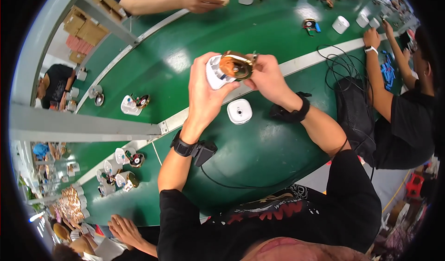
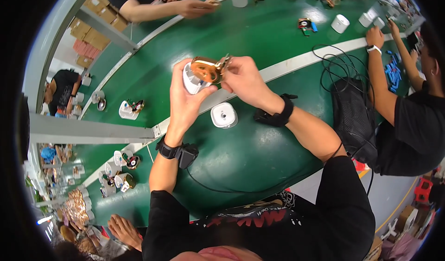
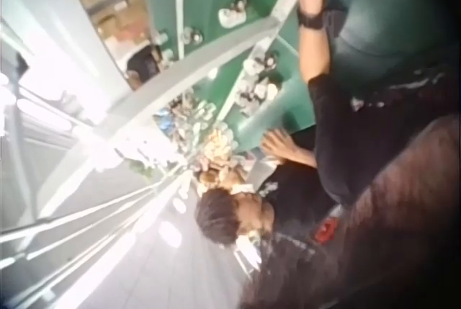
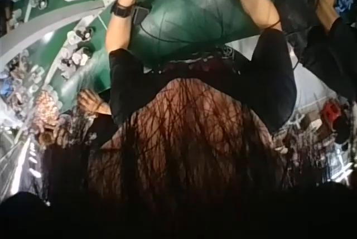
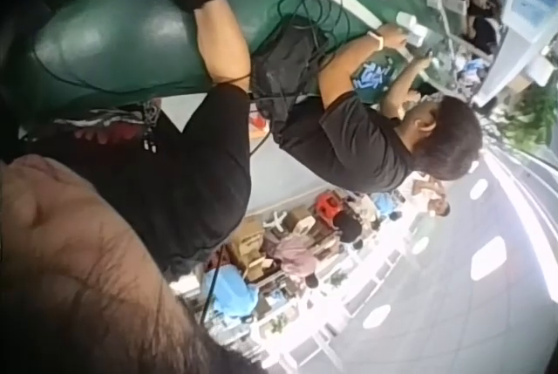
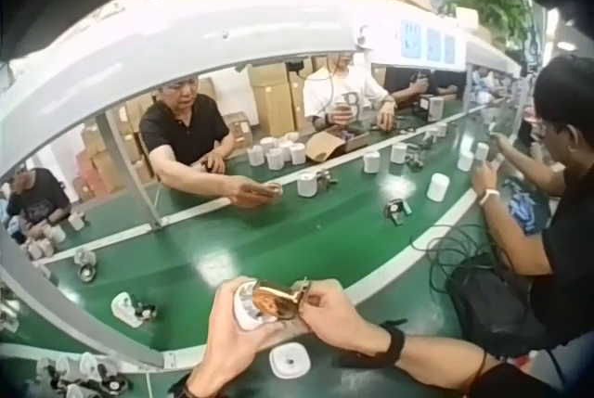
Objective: The person assembles electronic devices by picking up a white housing, inserting a blue battery, and fitting a gold-colored component into the housing. The assembled unit is then placed back onto the green conveyor belt as the process repeats.
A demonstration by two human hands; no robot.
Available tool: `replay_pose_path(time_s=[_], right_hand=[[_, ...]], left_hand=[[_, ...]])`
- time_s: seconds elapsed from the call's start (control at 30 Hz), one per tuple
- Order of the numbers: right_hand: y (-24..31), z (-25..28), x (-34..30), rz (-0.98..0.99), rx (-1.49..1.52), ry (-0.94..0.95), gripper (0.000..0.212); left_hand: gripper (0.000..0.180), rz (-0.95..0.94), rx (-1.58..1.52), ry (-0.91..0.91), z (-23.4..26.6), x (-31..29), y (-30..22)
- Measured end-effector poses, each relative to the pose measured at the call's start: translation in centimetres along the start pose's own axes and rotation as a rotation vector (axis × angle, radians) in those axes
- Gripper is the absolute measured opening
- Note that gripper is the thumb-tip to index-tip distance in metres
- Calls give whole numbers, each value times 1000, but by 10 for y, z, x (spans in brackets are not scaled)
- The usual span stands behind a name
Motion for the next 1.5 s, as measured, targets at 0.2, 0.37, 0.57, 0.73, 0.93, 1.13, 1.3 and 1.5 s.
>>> replay_pose_path(time_s=[0.2,0.37,0.57,0.73,0.93,1.13,1.3,1.5], right_hand=[[0,-8,3,-72,14,144,32],[11,13,22,-106,-235,267,37],[4,261,40,-38,-670,-691,34],[-64,345,40,-170,-833,-635,40],[-67,322,46,-170,-1330,-576,37],[-38,308,36,-246,-1289,-595,25],[-20,347,21,-19,-326,-826,23],[-22,412,26,196,266,-922,26]], left_hand=[[58,131,-252,-15,2,7,14],[55,78,-123,-128,22,15,63],[59,278,31,-399,102,7,165],[59,315,181,-354,112,11,164],[79,337,307,-251,122,2,148],[98,228,704,-330,130,7,63],[101,52,626,-353,106,8,19],[94,-49,589,-314,85,9,21]])
Point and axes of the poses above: each hand's wrist, its own x-axis towards the middle knuckle, its own z-axis out of the back of the hand, y = z × x, the point moved 7 cm from there along x, towards the middle knuckle, and after that the axes turned 4 degrees about -x, right-handed, at the moved point
